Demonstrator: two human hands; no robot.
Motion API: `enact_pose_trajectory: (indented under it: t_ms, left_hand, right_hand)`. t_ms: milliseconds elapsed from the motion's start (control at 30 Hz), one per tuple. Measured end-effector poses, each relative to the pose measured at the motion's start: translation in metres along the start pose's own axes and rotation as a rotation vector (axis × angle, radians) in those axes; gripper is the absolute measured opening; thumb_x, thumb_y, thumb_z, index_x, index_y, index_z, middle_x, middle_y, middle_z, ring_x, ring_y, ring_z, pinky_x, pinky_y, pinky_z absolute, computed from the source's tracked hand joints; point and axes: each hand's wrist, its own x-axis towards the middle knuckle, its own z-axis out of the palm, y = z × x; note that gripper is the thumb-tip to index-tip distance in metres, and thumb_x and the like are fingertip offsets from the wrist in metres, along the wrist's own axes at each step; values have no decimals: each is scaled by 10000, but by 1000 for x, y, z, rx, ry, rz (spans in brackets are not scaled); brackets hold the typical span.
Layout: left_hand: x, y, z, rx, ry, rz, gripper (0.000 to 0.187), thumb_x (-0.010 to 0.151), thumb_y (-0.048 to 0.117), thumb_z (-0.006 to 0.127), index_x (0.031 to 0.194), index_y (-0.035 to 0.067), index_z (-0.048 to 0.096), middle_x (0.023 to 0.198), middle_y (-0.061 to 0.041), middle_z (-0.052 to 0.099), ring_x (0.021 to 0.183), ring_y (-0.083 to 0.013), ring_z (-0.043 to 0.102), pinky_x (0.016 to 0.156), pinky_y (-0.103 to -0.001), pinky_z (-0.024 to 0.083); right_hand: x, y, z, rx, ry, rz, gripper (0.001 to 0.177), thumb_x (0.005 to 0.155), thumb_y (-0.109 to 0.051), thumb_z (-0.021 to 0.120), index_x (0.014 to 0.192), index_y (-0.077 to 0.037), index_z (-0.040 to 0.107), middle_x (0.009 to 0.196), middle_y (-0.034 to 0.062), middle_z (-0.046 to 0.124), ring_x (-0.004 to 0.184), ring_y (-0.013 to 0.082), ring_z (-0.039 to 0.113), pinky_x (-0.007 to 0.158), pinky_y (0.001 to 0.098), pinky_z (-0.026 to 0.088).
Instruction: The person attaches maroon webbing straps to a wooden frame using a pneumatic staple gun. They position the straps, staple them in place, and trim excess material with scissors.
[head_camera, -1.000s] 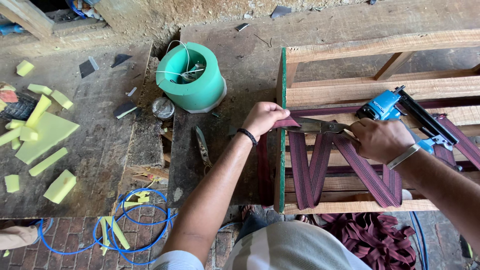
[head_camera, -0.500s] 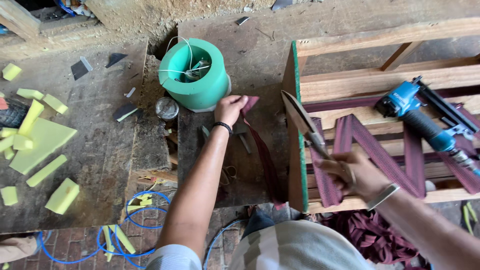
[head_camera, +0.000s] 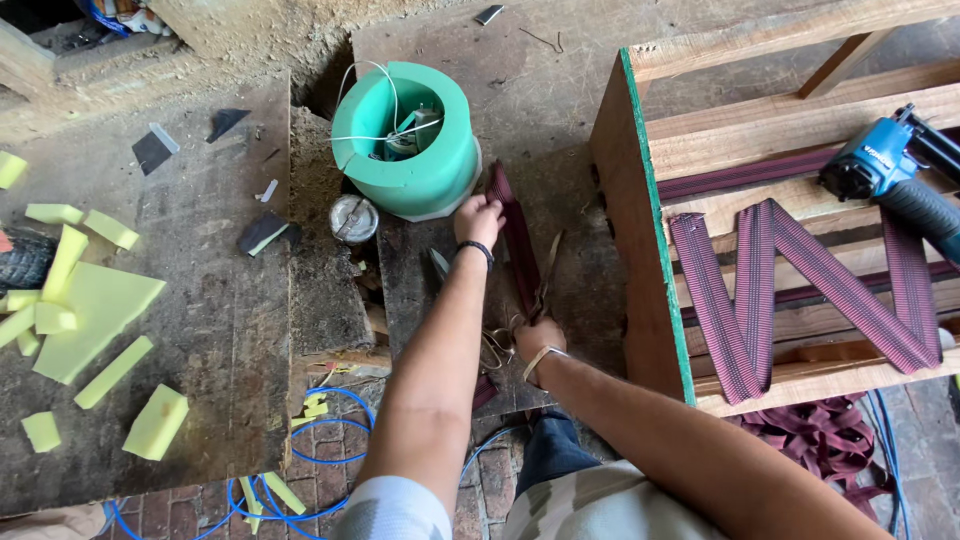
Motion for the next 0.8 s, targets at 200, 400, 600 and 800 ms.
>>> enact_pose_trajectory:
  t_ms: [200, 400, 600, 800]
  left_hand:
    - [-35, -11, -14, 12, 26, -158, 531, 839, 57, 719, 1315, 72, 485, 1164, -116, 687, 1001, -241, 678, 772, -427, 604]
    - [-79, 52, 25, 551, 180, 267, 500, 839, 127, 769, 1292, 32, 581, 1237, -195, 681, 1139, -296, 650, 980, -426, 506]
    - [-160, 144, 149, 526, -80, 581, 367, 890, 139, 703, 1246, 78, 633, 1293, -136, 680, 1203, -297, 656, 1006, -417, 526]
    - [-253, 162, 287, 672, -432, 721, 432, 833, 188, 761, 1230, 81, 629, 1293, -151, 663, 1254, -315, 611, 1073, -425, 490]
  right_hand:
    - [-32, -35, -16, 11, -96, -59, 522, 843, -221, 724, 1300, 17, 642, 1142, 195, 719, 990, 313, 704, 877, 413, 536]
    - [-128, -100, -135, 267, -520, -443, 337, 870, -109, 719, 1192, -10, 738, 1116, 144, 772, 987, 185, 705, 874, 309, 560]
    - [-129, -78, -361, -94, 449, -1012, 327, 876, -108, 754, 1200, -75, 729, 1417, 109, 653, 1289, 272, 656, 1092, 388, 521]
    - [-57, -33, -506, -660, 716, -671, 665, 832, -326, 812, 1397, -64, 580, 1536, 154, 485, 1228, 420, 595, 993, 508, 505]
